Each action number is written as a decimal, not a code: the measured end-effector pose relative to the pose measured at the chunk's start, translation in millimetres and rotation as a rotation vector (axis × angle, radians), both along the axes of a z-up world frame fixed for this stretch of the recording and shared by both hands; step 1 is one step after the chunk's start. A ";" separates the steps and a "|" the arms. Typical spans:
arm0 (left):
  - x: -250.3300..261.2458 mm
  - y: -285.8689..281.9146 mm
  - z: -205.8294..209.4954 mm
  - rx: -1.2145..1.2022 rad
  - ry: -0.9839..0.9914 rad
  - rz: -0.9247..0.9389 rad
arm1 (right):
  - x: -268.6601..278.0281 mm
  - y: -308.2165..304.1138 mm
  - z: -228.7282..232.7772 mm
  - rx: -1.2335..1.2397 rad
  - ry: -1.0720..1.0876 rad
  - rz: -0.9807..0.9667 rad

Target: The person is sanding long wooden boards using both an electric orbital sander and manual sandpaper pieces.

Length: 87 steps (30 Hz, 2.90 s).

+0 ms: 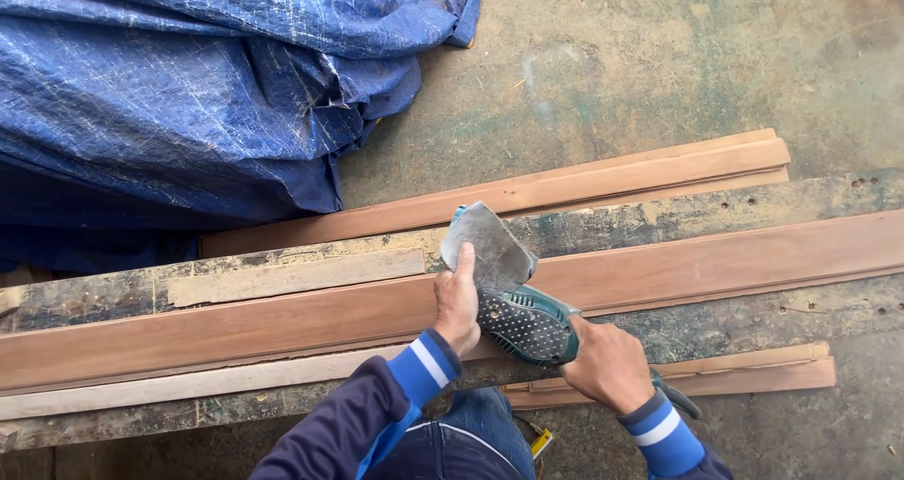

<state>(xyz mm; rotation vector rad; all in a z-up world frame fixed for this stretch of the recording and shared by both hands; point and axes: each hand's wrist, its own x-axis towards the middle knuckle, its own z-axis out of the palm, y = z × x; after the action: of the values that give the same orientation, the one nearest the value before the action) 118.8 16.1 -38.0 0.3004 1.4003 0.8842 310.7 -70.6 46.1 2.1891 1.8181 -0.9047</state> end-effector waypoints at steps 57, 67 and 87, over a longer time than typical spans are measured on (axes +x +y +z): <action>-125.9 25.7 20.7 0.028 -0.050 0.430 | -107.5 94.4 -42.6 -0.172 -0.146 0.197; -314.9 23.1 2.2 0.182 0.002 0.611 | -312.7 111.0 -20.6 -0.119 -0.197 0.394; -488.0 26.1 -12.0 0.211 0.142 0.498 | -455.9 99.3 -24.3 0.180 0.117 0.452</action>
<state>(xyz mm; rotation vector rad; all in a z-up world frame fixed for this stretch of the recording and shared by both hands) -369.2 42.2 -49.9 0.1760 1.5440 1.4483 -145.2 28.7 21.8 1.7191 2.3947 -0.8062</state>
